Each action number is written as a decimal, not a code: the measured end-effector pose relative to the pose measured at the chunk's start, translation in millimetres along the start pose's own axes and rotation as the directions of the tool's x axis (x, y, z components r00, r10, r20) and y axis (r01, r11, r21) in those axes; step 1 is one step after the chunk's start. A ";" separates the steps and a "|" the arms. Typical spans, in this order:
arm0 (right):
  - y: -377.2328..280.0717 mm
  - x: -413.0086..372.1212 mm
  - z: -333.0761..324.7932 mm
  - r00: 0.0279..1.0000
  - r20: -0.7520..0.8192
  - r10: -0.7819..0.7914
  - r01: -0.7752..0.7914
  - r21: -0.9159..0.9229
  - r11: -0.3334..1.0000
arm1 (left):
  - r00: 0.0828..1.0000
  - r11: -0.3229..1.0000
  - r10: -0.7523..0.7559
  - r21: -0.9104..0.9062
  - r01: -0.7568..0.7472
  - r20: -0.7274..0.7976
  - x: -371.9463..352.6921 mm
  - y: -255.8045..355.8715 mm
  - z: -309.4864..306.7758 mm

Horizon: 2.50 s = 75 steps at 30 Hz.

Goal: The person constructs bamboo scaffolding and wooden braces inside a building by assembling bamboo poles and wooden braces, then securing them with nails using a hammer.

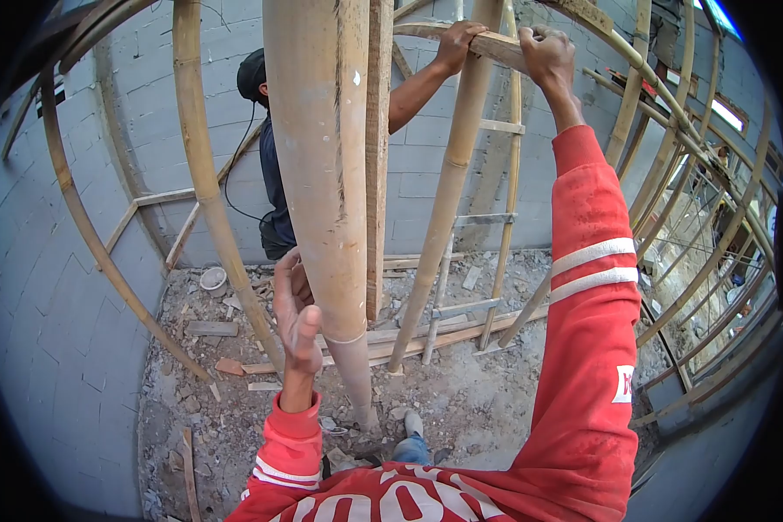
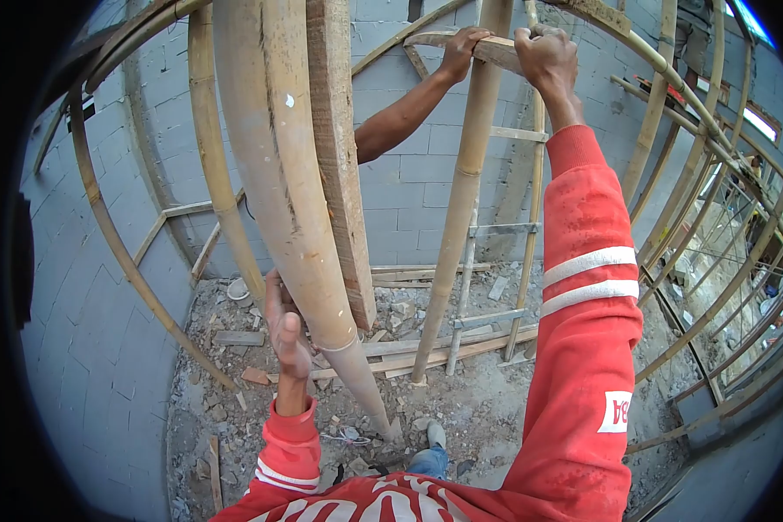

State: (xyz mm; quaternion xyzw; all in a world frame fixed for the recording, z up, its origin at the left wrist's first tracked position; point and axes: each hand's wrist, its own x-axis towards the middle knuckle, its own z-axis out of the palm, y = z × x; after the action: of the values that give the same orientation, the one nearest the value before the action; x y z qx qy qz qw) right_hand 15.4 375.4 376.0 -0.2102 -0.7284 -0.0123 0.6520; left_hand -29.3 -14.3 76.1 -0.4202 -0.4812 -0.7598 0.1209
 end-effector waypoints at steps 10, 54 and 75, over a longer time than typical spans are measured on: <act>1.6 0.7 2.5 0.998 -0.020 0.058 -0.058 0.019 0.998 | 0.764 0.556 -0.159 -0.582 0.593 0.626 26.4 -52.9 -4.0; 4.0 3.3 1.9 0.997 -0.063 -0.049 0.048 -0.015 0.999 | 0.798 0.532 -0.237 -0.613 0.584 0.555 23.3 -43.3 0.9; 4.8 6.0 8.1 0.985 -0.146 -0.094 0.103 0.055 0.993 | 0.791 0.511 -0.275 -0.614 0.602 0.547 23.9 -40.8 0.2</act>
State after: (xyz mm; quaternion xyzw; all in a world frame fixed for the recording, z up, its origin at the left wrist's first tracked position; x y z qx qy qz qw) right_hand 9.0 383.9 379.3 -0.1520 -0.6892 -0.0369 0.7075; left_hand -68.0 11.9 68.5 -0.4298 -0.2196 -0.7963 -0.3646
